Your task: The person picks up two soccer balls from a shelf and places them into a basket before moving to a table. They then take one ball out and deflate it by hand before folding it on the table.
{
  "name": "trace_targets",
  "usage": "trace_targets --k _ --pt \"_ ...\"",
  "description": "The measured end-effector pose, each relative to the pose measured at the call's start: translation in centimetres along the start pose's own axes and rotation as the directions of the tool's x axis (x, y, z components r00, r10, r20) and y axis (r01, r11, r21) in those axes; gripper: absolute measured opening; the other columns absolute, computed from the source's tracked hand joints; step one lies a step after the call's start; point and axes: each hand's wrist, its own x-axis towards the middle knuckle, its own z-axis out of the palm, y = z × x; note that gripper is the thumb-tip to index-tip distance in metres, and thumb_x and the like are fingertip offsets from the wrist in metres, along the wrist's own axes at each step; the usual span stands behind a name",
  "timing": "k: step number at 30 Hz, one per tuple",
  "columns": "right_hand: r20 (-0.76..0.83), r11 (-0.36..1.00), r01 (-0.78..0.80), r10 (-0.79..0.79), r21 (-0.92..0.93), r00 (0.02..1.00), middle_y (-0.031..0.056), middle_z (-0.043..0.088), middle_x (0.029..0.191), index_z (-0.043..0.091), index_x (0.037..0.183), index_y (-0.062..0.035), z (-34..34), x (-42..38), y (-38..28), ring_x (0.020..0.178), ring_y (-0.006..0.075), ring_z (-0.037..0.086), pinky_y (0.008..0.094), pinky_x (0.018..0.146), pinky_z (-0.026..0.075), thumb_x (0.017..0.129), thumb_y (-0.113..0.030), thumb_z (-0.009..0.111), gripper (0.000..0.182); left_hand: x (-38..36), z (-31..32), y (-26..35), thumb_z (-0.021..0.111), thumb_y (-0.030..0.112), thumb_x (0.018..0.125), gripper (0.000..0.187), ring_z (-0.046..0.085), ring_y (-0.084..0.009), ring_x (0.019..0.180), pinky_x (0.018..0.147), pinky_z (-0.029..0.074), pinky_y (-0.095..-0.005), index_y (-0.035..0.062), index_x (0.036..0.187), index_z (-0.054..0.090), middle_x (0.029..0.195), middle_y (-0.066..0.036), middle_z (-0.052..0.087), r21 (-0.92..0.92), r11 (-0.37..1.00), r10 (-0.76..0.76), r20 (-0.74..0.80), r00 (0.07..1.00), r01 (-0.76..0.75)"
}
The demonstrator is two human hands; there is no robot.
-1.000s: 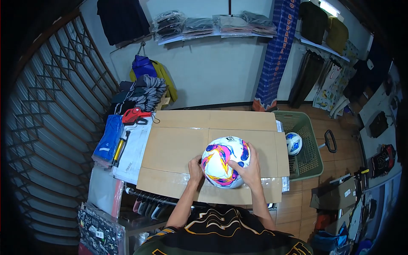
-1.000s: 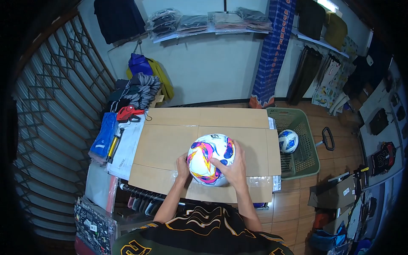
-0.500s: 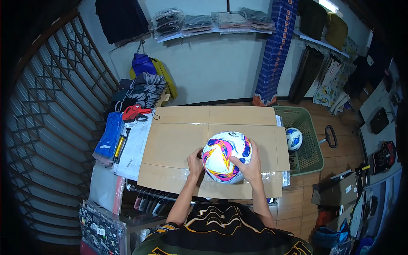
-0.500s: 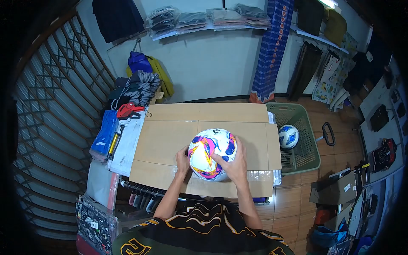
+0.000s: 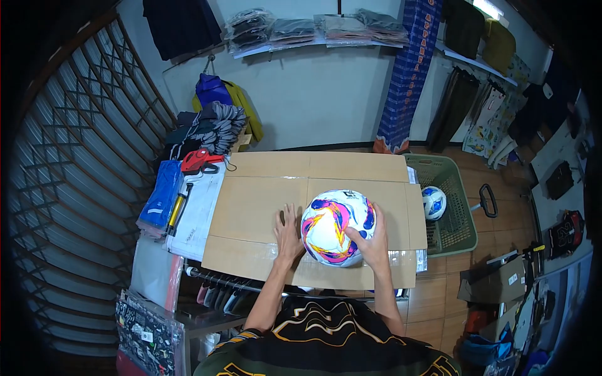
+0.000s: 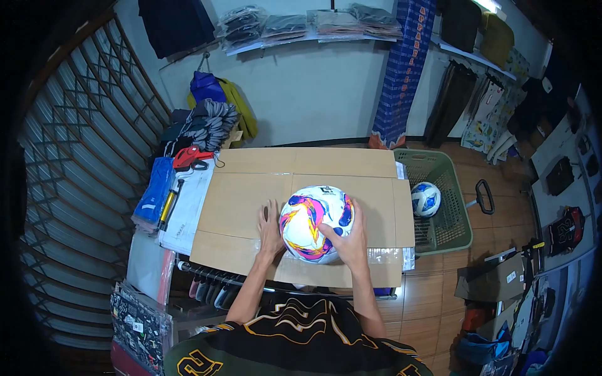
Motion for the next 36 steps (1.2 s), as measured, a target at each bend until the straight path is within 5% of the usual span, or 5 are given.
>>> trace_targets --k 8,20,32,33,36 --pt "-0.004 0.999 0.035 -0.036 -0.036 0.999 0.0275 0.047 0.143 0.037 0.15 0.0094 0.0 -0.4 -0.1 0.131 0.0372 0.054 0.0436 0.111 0.044 0.073 -0.04 0.093 0.107 -0.1 0.7 -2.3 0.073 0.032 0.089 0.066 0.03 -0.0465 0.151 0.122 0.021 -0.0606 0.0072 0.147 0.055 0.158 -0.021 0.045 0.121 0.981 0.125 0.219 0.968 -0.154" --pt "-0.051 0.991 0.084 -0.089 -0.103 0.995 0.0262 0.05 0.14 0.035 0.15 0.0105 0.5 -1.1 0.1 0.126 0.032 0.058 0.04 0.108 0.048 0.077 -0.033 0.09 0.101 1.0 2.1 -1.8 0.072 0.018 0.084 0.02 0.06 -0.0317 0.116 0.101 0.041 -0.0472 0.0083 0.099 0.081 0.118 -0.005 0.073 -0.072 0.994 0.072 -0.138 0.988 -0.082" --pt "-0.134 0.996 0.089 -0.092 -0.023 0.987 0.0278 0.049 0.14 0.038 0.149 0.0092 1.3 -2.6 0.3 0.129 0.0359 0.055 0.0428 0.11 0.044 0.075 -0.039 0.092 0.104 1.0 0.9 -1.2 0.074 0.03 0.083 0.043 0.059 -0.0373 0.114 0.095 0.04 -0.0509 0.0066 0.119 0.071 0.115 -0.012 0.072 -0.185 0.977 0.132 0.133 0.982 -0.106" --pt "-0.142 0.994 0.1 -0.104 -0.034 0.984 0.0278 0.049 0.14 0.038 0.149 0.0092 1.4 -2.6 0.5 0.129 0.036 0.054 0.0429 0.11 0.044 0.075 -0.04 0.092 0.104 1.1 0.7 -1.1 0.073 0.032 0.085 0.054 0.052 -0.0422 0.129 0.106 0.038 -0.0553 0.0071 0.132 0.065 0.135 -0.019 0.064 -0.184 0.974 0.163 0.169 0.972 -0.131" --pt "-0.158 0.989 0.127 -0.137 -0.071 0.978 0.0277 0.05 0.14 0.037 0.149 0.0099 1.7 -2.8 0.8 0.128 0.0346 0.055 0.0421 0.109 0.045 0.076 -0.039 0.091 0.103 1.6 1.9 -1.5 0.073 0.034 0.087 0.068 0.037 -0.0454 0.146 0.119 0.028 -0.0577 0.0087 0.147 0.053 0.153 -0.024 0.048 0.204 0.925 0.278 0.213 0.937 -0.321"
